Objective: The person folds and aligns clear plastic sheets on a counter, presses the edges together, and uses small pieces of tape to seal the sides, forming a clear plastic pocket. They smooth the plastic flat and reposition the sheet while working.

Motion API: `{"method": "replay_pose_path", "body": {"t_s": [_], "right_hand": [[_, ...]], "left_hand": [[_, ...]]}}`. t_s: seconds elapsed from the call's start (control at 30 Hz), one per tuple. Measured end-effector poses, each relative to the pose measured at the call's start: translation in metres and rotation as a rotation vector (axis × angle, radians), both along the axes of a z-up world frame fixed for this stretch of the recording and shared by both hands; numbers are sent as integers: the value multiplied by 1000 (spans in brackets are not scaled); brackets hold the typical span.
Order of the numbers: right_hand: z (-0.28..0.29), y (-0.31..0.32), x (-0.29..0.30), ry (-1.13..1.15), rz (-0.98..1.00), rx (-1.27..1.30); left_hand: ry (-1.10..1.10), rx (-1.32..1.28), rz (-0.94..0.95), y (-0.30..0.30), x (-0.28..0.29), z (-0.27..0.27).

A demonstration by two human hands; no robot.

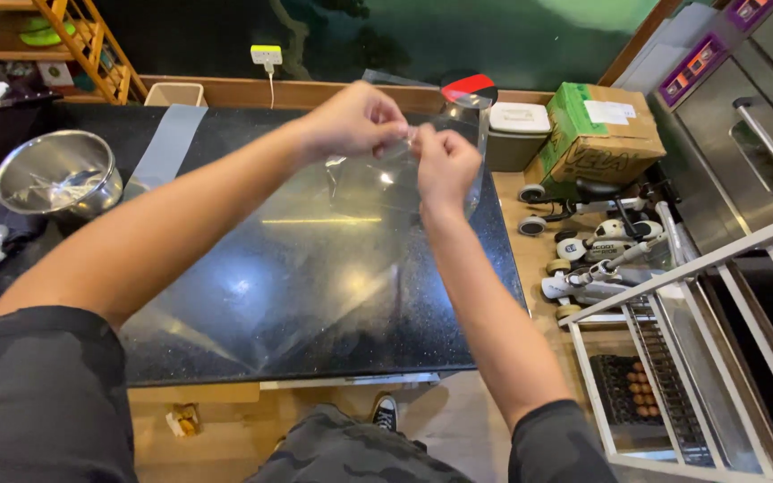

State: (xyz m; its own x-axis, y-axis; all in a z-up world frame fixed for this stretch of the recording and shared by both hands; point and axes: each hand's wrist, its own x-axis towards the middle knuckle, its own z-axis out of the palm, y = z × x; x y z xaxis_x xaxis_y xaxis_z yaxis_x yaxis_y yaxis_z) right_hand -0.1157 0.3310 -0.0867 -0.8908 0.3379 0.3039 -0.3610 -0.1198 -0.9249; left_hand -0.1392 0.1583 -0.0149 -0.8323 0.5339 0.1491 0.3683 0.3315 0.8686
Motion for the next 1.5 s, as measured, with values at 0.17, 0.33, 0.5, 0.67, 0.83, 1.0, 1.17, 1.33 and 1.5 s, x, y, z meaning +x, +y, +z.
{"method": "replay_pose_path", "body": {"t_s": [0.17,0.33,0.5,0.67,0.83,1.0,1.17,1.33,1.5], "right_hand": [[56,-3,29,151,131,107],[54,87,26,182,86,530],[3,108,-3,-211,471,50],[22,23,-28,222,556,108],[65,-16,-6,419,510,153],[125,-49,48,467,356,508],[165,-87,89,774,287,845],[141,-116,93,930,348,1044],[77,-138,74,380,693,969]], "left_hand": [[60,-35,89,-38,42,59],[90,171,198,-131,107,106],[170,919,360,-234,131,40],[297,1098,431,-249,127,-65],[255,1142,756,-290,119,-141],[1033,90,1284,-234,141,-73],[945,92,938,-103,189,60],[911,241,970,-102,178,26],[1033,-67,1003,-121,191,-42]]}}
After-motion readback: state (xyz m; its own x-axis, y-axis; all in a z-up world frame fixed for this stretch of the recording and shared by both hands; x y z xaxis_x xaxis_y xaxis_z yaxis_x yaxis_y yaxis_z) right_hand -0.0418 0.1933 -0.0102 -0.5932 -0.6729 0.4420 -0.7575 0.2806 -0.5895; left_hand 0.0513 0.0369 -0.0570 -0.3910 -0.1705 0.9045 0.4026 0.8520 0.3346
